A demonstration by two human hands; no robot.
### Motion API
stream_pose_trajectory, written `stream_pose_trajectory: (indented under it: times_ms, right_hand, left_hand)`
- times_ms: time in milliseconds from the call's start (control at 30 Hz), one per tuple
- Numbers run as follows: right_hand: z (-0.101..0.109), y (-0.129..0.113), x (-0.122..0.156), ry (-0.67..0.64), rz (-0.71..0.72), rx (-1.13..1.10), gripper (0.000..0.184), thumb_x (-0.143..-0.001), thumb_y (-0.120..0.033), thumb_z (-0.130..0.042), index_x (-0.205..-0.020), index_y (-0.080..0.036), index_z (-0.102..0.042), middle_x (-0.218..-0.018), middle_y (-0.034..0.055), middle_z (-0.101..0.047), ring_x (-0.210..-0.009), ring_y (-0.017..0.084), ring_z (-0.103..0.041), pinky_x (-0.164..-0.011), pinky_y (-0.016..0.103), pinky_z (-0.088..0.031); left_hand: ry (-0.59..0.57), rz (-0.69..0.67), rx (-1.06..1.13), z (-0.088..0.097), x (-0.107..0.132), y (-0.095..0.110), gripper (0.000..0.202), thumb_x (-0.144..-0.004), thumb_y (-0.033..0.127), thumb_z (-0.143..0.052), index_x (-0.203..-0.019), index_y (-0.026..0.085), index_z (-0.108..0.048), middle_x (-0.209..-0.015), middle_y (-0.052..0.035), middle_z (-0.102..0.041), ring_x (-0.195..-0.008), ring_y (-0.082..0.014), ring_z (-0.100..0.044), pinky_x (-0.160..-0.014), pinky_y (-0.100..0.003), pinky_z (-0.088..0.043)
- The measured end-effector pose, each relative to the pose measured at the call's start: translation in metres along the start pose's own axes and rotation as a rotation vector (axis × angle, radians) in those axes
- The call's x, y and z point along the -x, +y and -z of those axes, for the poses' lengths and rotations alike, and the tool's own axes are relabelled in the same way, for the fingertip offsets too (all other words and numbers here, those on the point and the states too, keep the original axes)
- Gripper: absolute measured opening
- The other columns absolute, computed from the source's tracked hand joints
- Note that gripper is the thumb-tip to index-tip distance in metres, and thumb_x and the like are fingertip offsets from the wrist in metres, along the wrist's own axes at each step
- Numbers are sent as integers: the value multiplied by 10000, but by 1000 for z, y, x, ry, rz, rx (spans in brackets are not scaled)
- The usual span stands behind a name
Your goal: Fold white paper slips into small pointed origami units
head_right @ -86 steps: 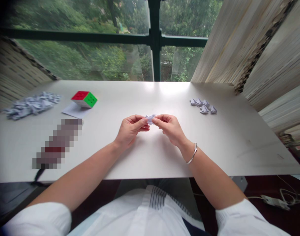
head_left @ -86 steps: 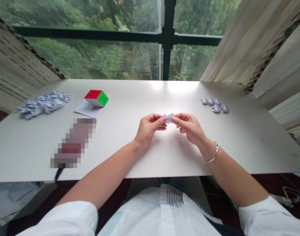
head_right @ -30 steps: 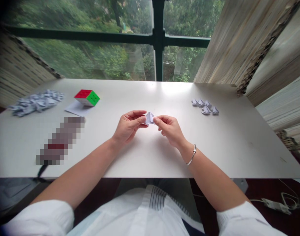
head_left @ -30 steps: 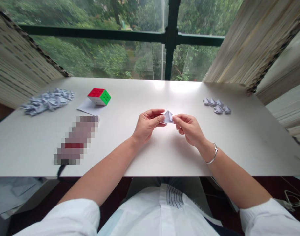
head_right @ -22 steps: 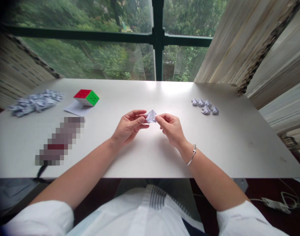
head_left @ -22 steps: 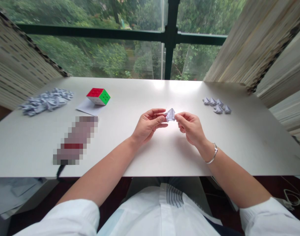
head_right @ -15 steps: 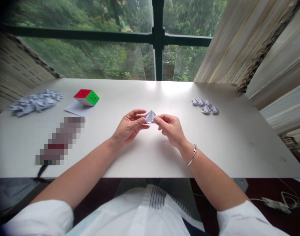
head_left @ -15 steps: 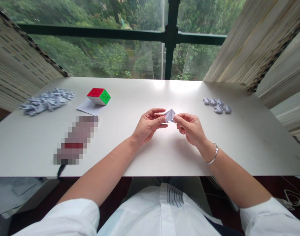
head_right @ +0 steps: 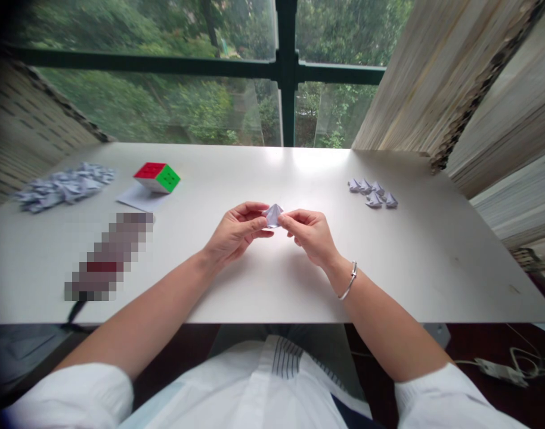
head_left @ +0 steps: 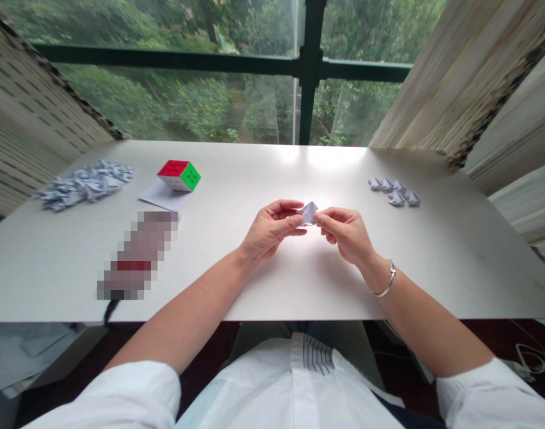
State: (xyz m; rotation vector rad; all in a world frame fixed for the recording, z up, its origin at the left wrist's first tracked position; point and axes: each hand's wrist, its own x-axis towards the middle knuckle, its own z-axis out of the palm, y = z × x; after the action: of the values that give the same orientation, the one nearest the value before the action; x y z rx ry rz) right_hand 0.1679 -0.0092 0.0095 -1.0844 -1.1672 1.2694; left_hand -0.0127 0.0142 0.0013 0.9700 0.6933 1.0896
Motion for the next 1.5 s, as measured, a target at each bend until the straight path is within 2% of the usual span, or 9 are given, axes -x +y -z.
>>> stream_pose_trajectory:
  times_ms: [300,467,700,933,1133,1500]
  right_hand:
    - [0,2,0,-9,24,16,249,-729,-417,-785,-705,-178,-721,-539,-14,-573,-484,82,-469,-391,203,-309]
    - [-1,-1,0,-21,-23,14,305,-696,-455,-802,-716,-172,-690,-559,-21,-567,-480,74,-458,-384,197,-315]
    - [-2,1,-1,-8,-55,10,318,-691,-432,-807,-689,-168,-629,-545,-40,-538,-468,56,-437,-376,172,-301]
    - [-2,0,-1,-30,-79,56,329,-690,-437,-799,-673,-172,-606,-540,-44,-534,-449,52,-419,-386,185,-303]
    - [-3,0,0,-47,-79,69,334,-694,-431,-794,-653,-169,-590,-535,-46,-530,-446,47,-403,-399,193,-289]
    - [-4,-2,1,-87,-90,57,363,-643,-441,-832,-657,-165,-597,-543,-47,-527,-454,46,-389,-417,203,-271]
  left_hand:
    - [-8,19,-6,-3,2,1,356,-620,250,-884,-918,180,-704,-882,-25,-726,-800,-168,-702,-769,-362,-609]
    - [-5,16,-16,-3,1,2,336,-640,247,-875,-917,167,-702,-878,-34,-733,-798,-168,-705,-759,-348,-607]
    - [15,15,-27,0,0,2,310,-653,262,-870,-842,140,-658,-789,-12,-705,-731,-145,-691,-731,-334,-610]
    - [-23,26,-57,0,0,1,334,-634,227,-880,-849,147,-637,-778,-4,-702,-732,-137,-681,-740,-332,-601]
    - [-52,40,-39,1,0,0,379,-614,206,-889,-911,156,-659,-814,-16,-722,-750,-143,-689,-745,-313,-582]
    - [-57,86,-30,3,-1,-2,306,-602,206,-893,-839,140,-712,-806,-27,-726,-714,-138,-681,-748,-310,-554]
